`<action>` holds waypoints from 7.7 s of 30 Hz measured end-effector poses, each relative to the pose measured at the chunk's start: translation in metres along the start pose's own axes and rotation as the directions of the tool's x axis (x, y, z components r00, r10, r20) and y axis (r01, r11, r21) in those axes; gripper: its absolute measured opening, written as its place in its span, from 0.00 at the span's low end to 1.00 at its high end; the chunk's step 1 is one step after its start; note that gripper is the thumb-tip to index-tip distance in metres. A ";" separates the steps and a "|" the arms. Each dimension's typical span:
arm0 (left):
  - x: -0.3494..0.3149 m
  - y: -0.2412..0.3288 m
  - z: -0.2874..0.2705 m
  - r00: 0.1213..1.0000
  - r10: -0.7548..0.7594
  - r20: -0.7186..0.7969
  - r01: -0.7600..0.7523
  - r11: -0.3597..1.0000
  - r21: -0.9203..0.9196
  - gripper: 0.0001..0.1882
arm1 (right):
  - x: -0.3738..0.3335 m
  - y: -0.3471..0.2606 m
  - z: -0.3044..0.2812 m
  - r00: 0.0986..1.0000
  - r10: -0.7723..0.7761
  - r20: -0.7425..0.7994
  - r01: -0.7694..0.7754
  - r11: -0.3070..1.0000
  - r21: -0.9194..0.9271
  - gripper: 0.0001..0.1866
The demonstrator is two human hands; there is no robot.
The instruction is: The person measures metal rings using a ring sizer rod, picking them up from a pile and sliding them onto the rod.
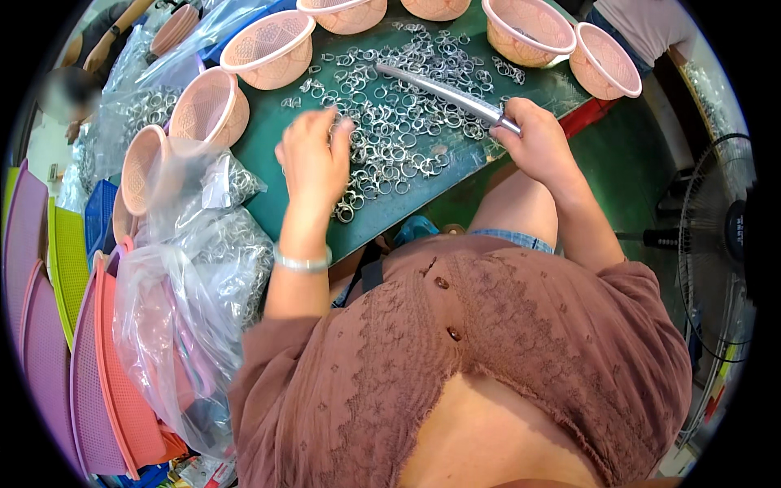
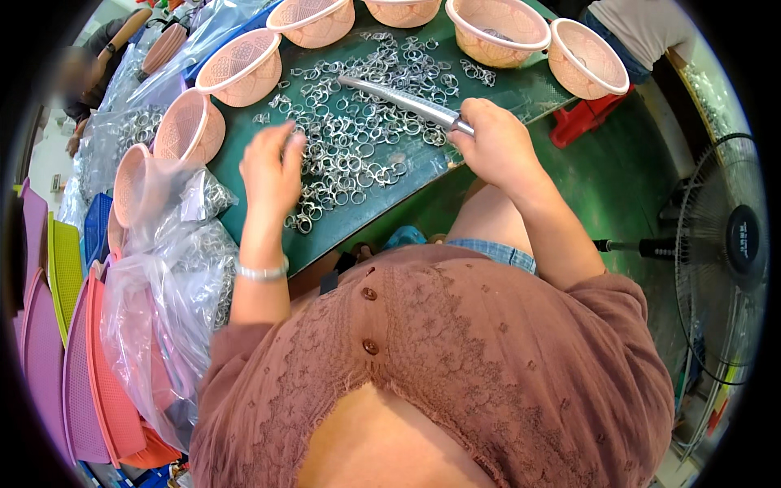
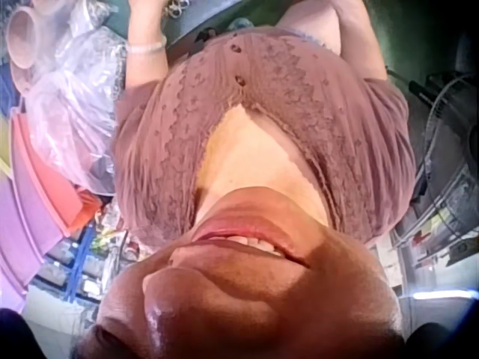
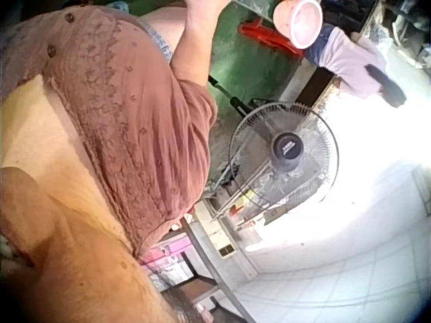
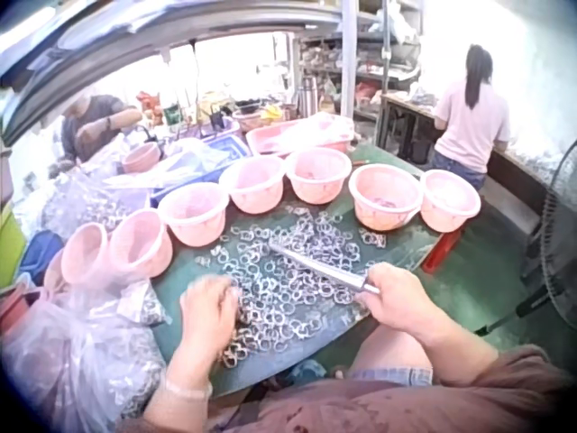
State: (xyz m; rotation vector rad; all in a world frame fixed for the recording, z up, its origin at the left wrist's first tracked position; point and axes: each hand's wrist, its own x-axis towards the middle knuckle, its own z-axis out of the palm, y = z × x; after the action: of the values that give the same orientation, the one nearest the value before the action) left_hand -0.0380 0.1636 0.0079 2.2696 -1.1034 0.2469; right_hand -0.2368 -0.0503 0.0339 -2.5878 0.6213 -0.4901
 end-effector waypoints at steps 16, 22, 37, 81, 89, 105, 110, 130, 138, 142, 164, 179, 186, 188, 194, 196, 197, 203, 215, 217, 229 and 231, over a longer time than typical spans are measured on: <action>0.107 -0.026 0.038 0.906 -0.250 0.340 0.175 0.956 0.237 0.10 | -0.006 0.015 -0.007 0.993 0.078 -0.086 -0.078 0.997 0.004 0.10; 0.101 -0.036 0.036 0.939 -0.186 0.291 0.153 0.979 0.133 0.08 | -0.007 0.007 -0.008 0.997 0.070 -0.043 -0.064 0.990 0.129 0.10; 0.078 -0.005 0.020 0.931 0.044 0.363 0.365 -0.188 -0.912 0.13 | -0.021 -0.002 -0.016 0.999 -0.002 -0.046 0.021 0.905 0.424 0.11; 0.025 0.067 0.039 0.927 0.094 0.363 0.365 0.003 -0.931 0.14 | -0.030 -0.002 0.015 0.858 -0.258 -0.445 0.332 0.938 0.096 0.13; 0.039 0.088 0.050 0.926 0.016 0.378 0.377 0.024 -0.926 0.10 | -0.035 0.007 0.007 0.890 -0.158 -0.427 0.261 0.946 0.193 0.12; 0.053 0.102 0.046 0.890 0.246 0.384 0.400 -0.020 -0.916 0.13 | -0.038 0.017 -0.007 0.843 -0.166 -0.511 0.271 0.953 0.137 0.14; 0.050 0.104 0.043 0.912 0.172 0.372 0.368 0.061 -0.928 0.12 | -0.039 0.015 -0.008 0.864 -0.160 -0.478 0.256 0.956 0.142 0.13; 0.245 0.105 0.054 0.873 -0.087 0.481 0.488 0.195 -0.851 0.25 | -0.074 0.067 -0.004 0.941 0.244 -0.235 -0.049 0.783 0.620 0.07; 0.180 0.056 0.015 0.755 -0.068 0.652 0.426 0.806 -0.410 0.10 | -0.080 0.070 0.000 0.915 0.330 -0.230 -0.103 0.745 0.659 0.09; 0.150 -0.002 0.014 0.810 -0.136 0.571 0.321 0.917 -0.237 0.09 | -0.075 0.065 0.002 0.934 0.280 -0.225 -0.075 0.765 0.639 0.09; 0.122 -0.025 0.062 0.903 -0.166 0.395 0.209 0.976 -0.068 0.12 | -0.068 0.041 0.005 0.963 0.174 -0.208 -0.031 0.834 0.551 0.09; 0.097 -0.015 -0.057 0.821 -0.255 0.511 0.523 0.695 -0.494 0.05 | -0.062 0.050 0.020 0.973 0.147 -0.180 -0.010 0.800 0.601 0.08; 0.102 -0.056 -0.217 0.918 -0.317 0.240 0.329 0.944 -0.012 0.08 | -0.068 0.058 0.022 0.971 0.218 -0.096 -0.084 0.689 0.720 0.07; 0.090 -0.075 -0.234 0.895 -0.403 0.190 0.388 0.915 0.112 0.08 | -0.068 0.059 0.022 0.969 0.229 -0.089 -0.098 0.692 0.715 0.06; 0.063 -0.078 -0.244 0.785 -0.568 0.247 0.550 0.823 0.142 0.07 | -0.065 0.059 0.020 0.973 0.216 -0.086 -0.092 0.697 0.711 0.06; 0.060 -0.073 -0.247 0.753 -0.577 0.317 0.618 0.786 -0.037 0.06 | -0.064 0.059 0.017 0.974 0.205 -0.092 -0.084 0.709 0.700 0.06; 0.056 -0.069 -0.244 0.756 -0.575 0.312 0.621 0.781 -0.068 0.06 | -0.064 0.059 0.017 0.973 0.208 -0.097 -0.080 0.704 0.705 0.06; 0.045 -0.070 -0.227 0.778 -0.582 0.237 0.612 0.787 -0.079 0.06 | -0.067 0.064 0.016 0.972 0.217 -0.089 -0.089 0.692 0.716 0.06; 0.027 -0.078 -0.203 0.637 -0.759 0.134 0.734 0.545 -0.405 0.08 | -0.070 0.067 0.019 0.974 0.206 -0.095 -0.070 0.670 0.739 0.06; 0.021 -0.084 -0.203 0.628 -0.767 0.133 0.748 0.547 -0.377 0.09 | -0.071 0.067 0.020 0.974 0.212 -0.084 -0.080 0.663 0.744 0.06; 0.010 -0.101 -0.193 0.660 -0.741 0.122 0.739 0.670 0.068 0.07 | -0.072 0.066 0.022 0.972 0.214 -0.098 -0.070 0.662 0.747 0.06; 0.009 -0.107 -0.190 0.715 -0.684 0.146 0.614 0.714 0.336 0.07 | -0.073 0.065 0.021 0.968 0.232 -0.091 -0.087 0.660 0.747 0.06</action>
State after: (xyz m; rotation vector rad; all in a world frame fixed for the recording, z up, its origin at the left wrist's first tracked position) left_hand 0.0662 0.3202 0.1182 2.8383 -0.3031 -0.2226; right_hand -0.3112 -0.0602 -0.0320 -1.7004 0.5487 -0.7408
